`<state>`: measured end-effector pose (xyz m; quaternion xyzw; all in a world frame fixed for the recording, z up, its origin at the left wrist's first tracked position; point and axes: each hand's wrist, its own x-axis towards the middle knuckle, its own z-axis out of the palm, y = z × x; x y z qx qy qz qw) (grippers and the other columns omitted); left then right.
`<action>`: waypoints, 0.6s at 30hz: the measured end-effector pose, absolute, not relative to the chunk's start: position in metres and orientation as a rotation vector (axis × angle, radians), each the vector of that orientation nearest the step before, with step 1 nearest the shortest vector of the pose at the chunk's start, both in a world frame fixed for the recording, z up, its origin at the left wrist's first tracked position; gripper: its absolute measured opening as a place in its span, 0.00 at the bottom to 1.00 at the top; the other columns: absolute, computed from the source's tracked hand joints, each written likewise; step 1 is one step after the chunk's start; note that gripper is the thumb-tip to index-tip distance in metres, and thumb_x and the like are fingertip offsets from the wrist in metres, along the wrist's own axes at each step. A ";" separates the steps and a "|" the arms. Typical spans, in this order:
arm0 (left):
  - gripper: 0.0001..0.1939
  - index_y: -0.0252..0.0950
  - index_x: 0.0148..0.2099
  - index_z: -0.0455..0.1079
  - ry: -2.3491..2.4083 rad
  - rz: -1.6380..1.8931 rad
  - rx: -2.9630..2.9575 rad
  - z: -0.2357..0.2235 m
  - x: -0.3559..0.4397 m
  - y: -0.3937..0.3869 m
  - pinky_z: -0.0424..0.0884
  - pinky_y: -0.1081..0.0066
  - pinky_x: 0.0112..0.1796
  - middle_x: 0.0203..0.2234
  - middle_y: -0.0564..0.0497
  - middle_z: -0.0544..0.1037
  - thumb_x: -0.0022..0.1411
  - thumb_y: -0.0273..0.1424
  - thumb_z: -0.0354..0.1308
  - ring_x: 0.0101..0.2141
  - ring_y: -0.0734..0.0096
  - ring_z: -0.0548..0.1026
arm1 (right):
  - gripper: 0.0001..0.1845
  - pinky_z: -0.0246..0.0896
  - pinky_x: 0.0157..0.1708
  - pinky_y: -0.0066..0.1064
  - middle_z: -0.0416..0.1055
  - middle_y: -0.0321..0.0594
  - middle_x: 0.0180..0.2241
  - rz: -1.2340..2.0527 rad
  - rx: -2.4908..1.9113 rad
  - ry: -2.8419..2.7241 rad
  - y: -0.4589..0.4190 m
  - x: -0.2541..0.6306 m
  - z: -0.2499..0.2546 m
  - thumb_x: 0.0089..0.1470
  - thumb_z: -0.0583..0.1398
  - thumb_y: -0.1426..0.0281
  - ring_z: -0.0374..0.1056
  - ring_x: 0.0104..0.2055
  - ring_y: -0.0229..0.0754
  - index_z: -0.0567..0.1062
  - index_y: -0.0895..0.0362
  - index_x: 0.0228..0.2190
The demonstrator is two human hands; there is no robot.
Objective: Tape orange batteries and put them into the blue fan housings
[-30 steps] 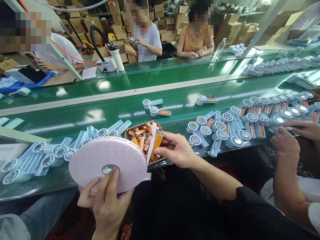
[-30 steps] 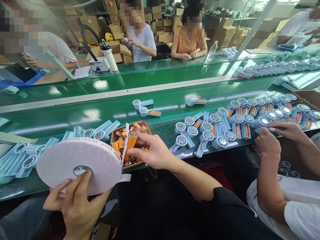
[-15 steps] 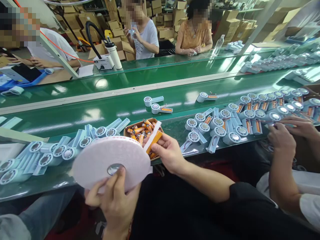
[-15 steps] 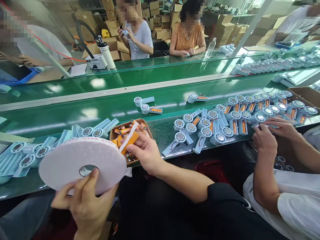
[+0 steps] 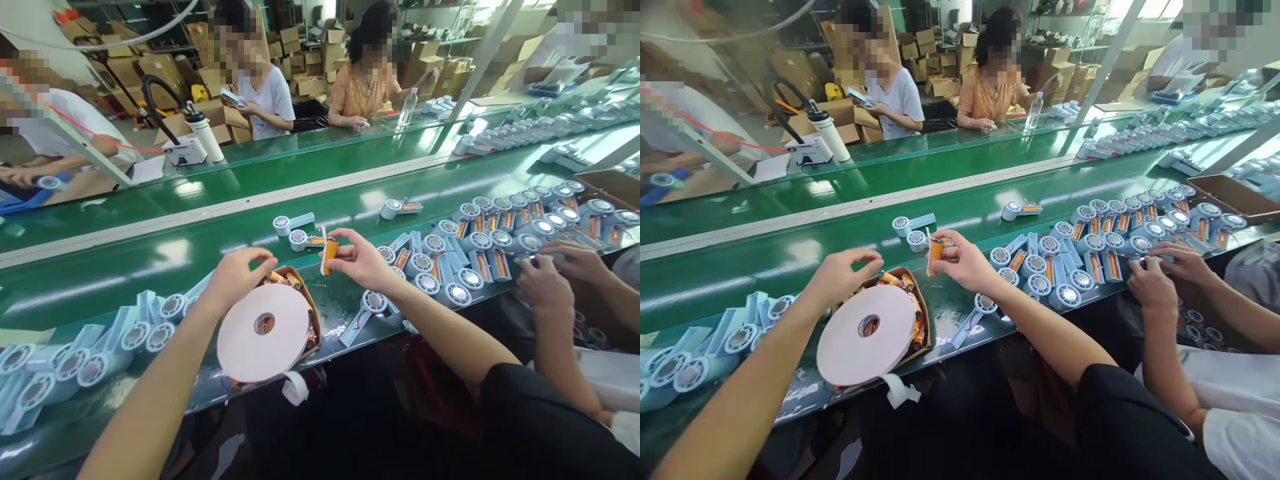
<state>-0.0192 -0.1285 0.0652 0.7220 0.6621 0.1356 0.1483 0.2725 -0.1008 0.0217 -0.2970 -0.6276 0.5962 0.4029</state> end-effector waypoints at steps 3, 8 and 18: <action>0.24 0.41 0.59 0.77 1.955 0.013 2.252 0.055 0.005 -0.043 0.75 0.62 0.54 0.56 0.46 0.82 0.73 0.44 0.47 0.54 0.55 0.78 | 0.27 0.77 0.51 0.43 0.85 0.34 0.36 1.484 -0.857 -1.642 -0.081 0.277 0.024 0.53 0.70 0.71 0.83 0.40 0.47 0.65 0.49 0.50; 0.27 0.43 0.69 0.69 1.861 -0.212 2.393 0.019 0.024 0.057 0.70 0.56 0.59 0.69 0.45 0.71 0.71 0.41 0.55 0.66 0.46 0.66 | 0.25 0.75 0.44 0.39 0.84 0.31 0.34 1.428 -1.029 -1.735 -0.056 0.278 0.024 0.51 0.70 0.72 0.83 0.39 0.47 0.58 0.48 0.38; 0.18 0.45 0.55 0.80 1.519 -0.259 2.520 -0.027 -0.007 0.106 0.70 0.62 0.58 0.58 0.49 0.80 0.64 0.37 0.59 0.59 0.56 0.75 | 0.20 0.60 0.32 0.31 0.76 0.30 0.28 0.918 -1.237 -2.099 0.046 0.270 0.003 0.55 0.65 0.67 0.73 0.30 0.42 0.55 0.49 0.34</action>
